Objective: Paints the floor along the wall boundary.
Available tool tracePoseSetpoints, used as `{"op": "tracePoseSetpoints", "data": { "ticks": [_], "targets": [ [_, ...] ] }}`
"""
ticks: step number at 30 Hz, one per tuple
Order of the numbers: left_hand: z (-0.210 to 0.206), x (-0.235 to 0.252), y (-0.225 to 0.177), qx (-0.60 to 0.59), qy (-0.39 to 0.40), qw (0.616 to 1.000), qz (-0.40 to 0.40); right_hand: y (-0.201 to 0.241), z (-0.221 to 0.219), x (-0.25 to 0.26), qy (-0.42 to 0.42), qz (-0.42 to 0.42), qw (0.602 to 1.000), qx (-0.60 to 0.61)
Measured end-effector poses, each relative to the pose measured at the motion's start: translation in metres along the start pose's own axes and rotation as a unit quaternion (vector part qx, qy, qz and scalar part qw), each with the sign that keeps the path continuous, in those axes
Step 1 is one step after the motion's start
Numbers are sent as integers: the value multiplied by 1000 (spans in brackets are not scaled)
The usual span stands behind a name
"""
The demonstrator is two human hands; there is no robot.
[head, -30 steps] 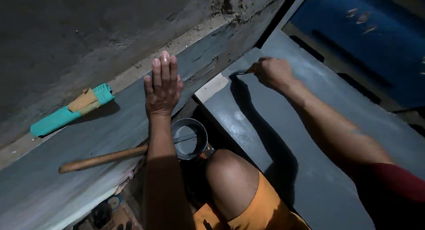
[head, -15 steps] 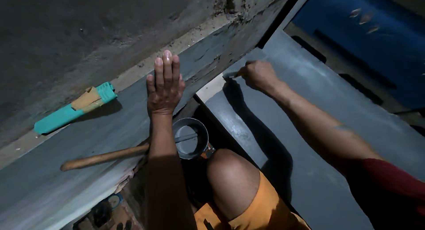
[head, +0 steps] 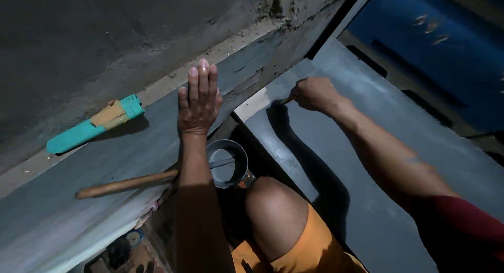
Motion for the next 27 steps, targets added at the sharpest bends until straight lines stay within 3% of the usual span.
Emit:
{"op": "tracePoseSetpoints", "data": {
  "ticks": [4, 12, 17, 21, 27],
  "targets": [
    [-1, 1, -1, 5, 10, 1000, 0, -11, 16, 1, -7, -55, 998, 32],
    [0, 1, -1, 10, 12, 1000, -3, -14, -23, 16, -19, -81, 966, 245],
    [-1, 1, 0, 6, 7, 1000, 2, -9, -33, 17, 26, -92, 980, 176],
    [0, 0, -1, 5, 8, 1000, 2, 5, -15, 10, -13, -86, 983, 161],
    [-1, 0, -1, 11, 11, 1000, 1, 11, -36, 18, -16, -107, 982, 158]
  ]
}}
Point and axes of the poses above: each hand's wrist, its own x-axis towards the middle knuckle, its own z-axis out of the back of the hand, y = z × x, the point moved 4 cm from there along x, towards the middle knuckle, and after that the axes turned 9 degrees about -z, right-handed, at the moved point
